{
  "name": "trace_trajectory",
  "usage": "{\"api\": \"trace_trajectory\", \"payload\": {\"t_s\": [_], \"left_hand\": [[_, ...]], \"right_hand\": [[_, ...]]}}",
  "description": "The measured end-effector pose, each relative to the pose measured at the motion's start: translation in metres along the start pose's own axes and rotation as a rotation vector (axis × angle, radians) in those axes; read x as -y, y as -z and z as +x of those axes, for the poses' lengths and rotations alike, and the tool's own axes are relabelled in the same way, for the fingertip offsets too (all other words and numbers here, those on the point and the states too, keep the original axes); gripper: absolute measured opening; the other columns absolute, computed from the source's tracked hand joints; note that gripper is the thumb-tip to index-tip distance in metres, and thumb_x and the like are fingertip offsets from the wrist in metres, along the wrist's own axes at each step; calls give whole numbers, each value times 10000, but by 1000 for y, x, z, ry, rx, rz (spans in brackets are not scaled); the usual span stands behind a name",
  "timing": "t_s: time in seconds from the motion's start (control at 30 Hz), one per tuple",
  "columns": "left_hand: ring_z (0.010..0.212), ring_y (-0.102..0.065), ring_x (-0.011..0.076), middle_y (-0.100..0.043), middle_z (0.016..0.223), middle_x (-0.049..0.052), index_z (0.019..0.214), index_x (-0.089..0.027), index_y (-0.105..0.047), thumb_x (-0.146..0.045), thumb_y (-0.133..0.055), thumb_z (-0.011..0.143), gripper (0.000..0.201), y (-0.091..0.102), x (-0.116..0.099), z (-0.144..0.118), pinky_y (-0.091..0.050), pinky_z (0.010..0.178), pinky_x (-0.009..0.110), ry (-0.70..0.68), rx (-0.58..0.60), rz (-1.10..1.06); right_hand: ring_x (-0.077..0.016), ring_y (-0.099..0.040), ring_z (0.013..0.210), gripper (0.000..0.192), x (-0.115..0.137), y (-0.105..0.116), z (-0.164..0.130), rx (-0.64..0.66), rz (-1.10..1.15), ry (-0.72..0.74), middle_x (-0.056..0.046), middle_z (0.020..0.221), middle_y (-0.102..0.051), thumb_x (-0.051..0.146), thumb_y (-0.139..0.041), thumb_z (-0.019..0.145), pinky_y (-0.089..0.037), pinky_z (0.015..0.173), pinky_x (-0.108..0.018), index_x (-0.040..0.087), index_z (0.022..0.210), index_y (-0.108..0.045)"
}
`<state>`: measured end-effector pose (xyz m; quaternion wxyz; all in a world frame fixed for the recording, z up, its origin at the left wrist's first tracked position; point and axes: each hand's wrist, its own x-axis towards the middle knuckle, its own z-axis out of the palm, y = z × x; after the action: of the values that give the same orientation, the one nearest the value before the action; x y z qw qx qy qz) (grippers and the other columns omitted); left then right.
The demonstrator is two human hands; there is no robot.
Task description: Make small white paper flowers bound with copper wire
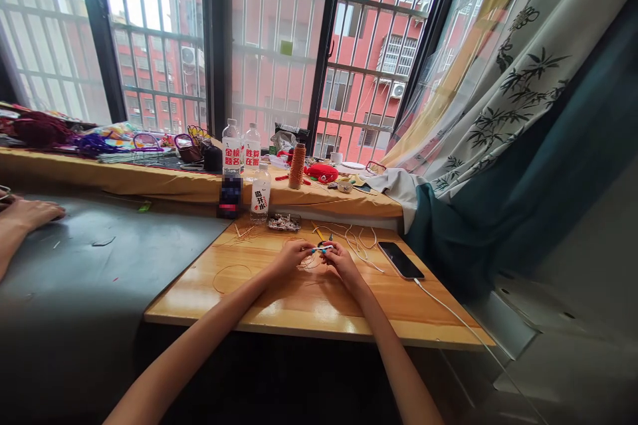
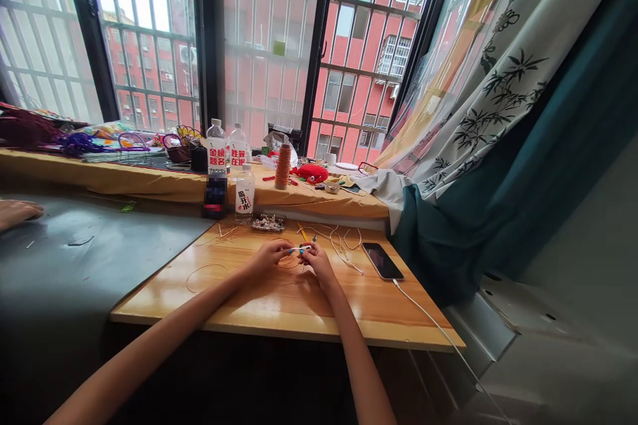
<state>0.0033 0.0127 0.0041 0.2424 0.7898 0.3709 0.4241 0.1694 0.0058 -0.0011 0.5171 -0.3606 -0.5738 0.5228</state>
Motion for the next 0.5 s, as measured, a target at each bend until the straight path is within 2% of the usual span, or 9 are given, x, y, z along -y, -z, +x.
{"api": "trace_trajectory", "payload": {"t_s": [0.13,0.2,0.3,0.4,0.5], "left_hand": [[721,-532,137,-630,809,50,829,-147,-641,-297,-469,745,243,0,0,0,-403,690,226,-33,4,10],[728,-533,139,-628,814,57,833,-140,-638,-288,-468,749,241,0,1,0,-403,693,227,-49,2,18],[748,-536,144,-625,820,66,836,-136,-637,-274,-461,759,236,-1,6,0,-400,706,231,-96,-1,48],[750,-538,142,-620,816,62,832,-151,-639,-271,-458,767,226,-4,11,-1,-396,711,230,-150,14,96],[750,-537,140,-614,815,58,821,-161,-637,-268,-444,780,224,-7,14,-2,-394,701,227,-172,44,150]], "right_hand": [[-111,-500,551,332,-2,1,3,-55,-153,33,17,661,-523,261,-564,605,-380,558,-259,195,919,-479],[-128,-511,638,328,-2,0,2,-87,-346,127,-12,759,-534,249,-547,630,-388,619,-275,198,949,-488],[-164,-498,805,288,1,-2,-5,-107,-769,313,-54,910,-528,225,-522,686,-356,729,-304,206,973,-526],[-202,-468,911,247,4,-6,-14,-37,-1151,460,-74,961,-539,247,-492,750,-296,779,-335,214,988,-550],[-189,-476,885,223,5,-10,-18,38,-1347,524,-82,926,-571,249,-409,818,-269,774,-328,199,972,-562]]}}
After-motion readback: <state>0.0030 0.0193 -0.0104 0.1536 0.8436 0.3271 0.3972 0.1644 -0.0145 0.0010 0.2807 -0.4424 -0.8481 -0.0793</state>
